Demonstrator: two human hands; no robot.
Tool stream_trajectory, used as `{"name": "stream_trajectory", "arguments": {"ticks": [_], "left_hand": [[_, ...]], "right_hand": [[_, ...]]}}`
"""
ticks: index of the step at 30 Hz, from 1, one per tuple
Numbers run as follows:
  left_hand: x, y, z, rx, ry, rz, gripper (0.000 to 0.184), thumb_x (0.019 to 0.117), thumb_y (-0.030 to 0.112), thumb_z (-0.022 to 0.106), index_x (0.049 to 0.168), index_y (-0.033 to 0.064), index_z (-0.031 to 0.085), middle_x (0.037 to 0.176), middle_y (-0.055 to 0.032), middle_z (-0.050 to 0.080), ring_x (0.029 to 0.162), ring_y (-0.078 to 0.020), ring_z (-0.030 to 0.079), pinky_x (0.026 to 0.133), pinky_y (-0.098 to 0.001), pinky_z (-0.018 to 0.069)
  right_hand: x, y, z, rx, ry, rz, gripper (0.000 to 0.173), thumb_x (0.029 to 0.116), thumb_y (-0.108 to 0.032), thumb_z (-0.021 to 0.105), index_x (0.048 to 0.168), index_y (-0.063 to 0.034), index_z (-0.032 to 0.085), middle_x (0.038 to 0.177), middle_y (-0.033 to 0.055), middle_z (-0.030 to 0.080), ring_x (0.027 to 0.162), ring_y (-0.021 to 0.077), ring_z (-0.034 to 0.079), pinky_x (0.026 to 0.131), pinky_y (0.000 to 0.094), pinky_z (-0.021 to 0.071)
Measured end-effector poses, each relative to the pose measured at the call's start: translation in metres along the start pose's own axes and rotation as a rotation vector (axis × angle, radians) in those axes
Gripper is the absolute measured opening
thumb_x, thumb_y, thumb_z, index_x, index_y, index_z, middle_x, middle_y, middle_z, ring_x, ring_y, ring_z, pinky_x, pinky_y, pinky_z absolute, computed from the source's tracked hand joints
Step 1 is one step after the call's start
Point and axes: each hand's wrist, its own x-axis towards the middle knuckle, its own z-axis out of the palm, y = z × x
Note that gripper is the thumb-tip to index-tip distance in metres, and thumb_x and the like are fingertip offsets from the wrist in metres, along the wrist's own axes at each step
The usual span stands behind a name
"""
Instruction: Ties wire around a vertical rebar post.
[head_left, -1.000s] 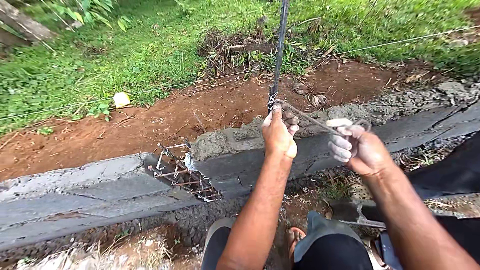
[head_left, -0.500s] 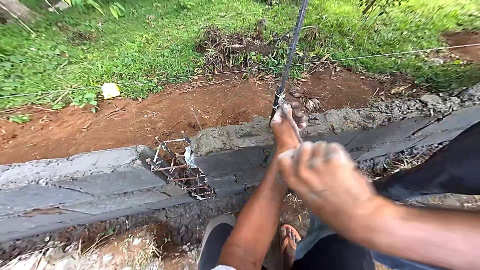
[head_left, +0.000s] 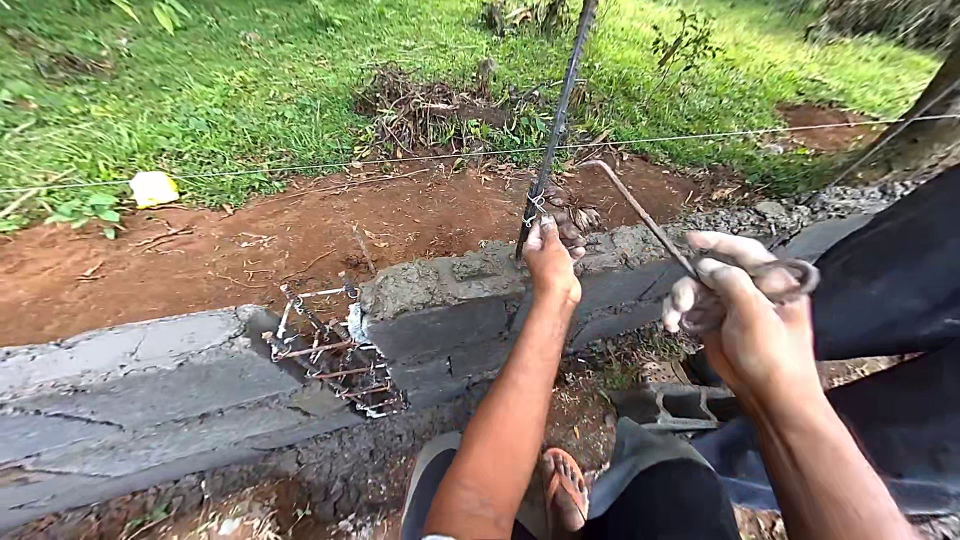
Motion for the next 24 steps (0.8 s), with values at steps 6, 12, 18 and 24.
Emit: {"name": "stream_trajectory", "arguments": {"ticks": [6,12,18,24], "left_hand": [[0.000,0.002,-0.001,0.024,0.013,0.013,0.029,0.1132,0.033,0.037,0.110,0.0133,0.058,0.073,0.0035,0.056,0.059,-0.0058,0.057,0.056,-0.0191,0.0509],[-0.003,-0.003,-0.006,0.115,-0.016,0.048,0.032,0.1117,0.043,0.038,0.113,0.0192,0.059,0.072,0.0065,0.055,0.059,-0.0028,0.056,0.057,-0.0169,0.0502],[-0.002,-0.007,-0.005,0.102,-0.009,0.085,0.030,0.1124,0.038,0.038,0.110,0.0174,0.059,0.071,0.0057,0.056,0.059,-0.0031,0.057,0.057,-0.0167,0.0509],[0.003,-0.011,-0.010,0.096,0.003,0.092,0.029,0.1123,0.036,0.039,0.107,0.0163,0.060,0.070,0.0049,0.057,0.059,-0.0041,0.058,0.057,-0.0175,0.0516]], "right_hand": [[0.030,0.065,-0.007,0.483,0.084,0.495,0.047,0.1130,-0.021,0.023,0.119,-0.0030,0.066,0.064,0.0003,0.057,0.049,0.0069,0.055,0.047,0.0205,0.0500],[0.039,0.111,-0.015,0.814,-0.166,0.585,0.050,0.1106,-0.023,0.020,0.118,-0.0069,0.067,0.059,-0.0052,0.051,0.045,0.0016,0.049,0.044,0.0145,0.0441],[0.064,0.161,-0.027,1.120,-0.385,0.703,0.045,0.1084,-0.023,0.026,0.122,-0.0064,0.066,0.056,-0.0062,0.050,0.042,-0.0016,0.048,0.041,0.0108,0.0424],[0.113,0.167,-0.048,0.772,-0.564,0.649,0.039,0.1074,-0.027,0.030,0.112,-0.0169,0.068,0.054,-0.0109,0.044,0.040,-0.0040,0.040,0.038,0.0111,0.0356]]}}
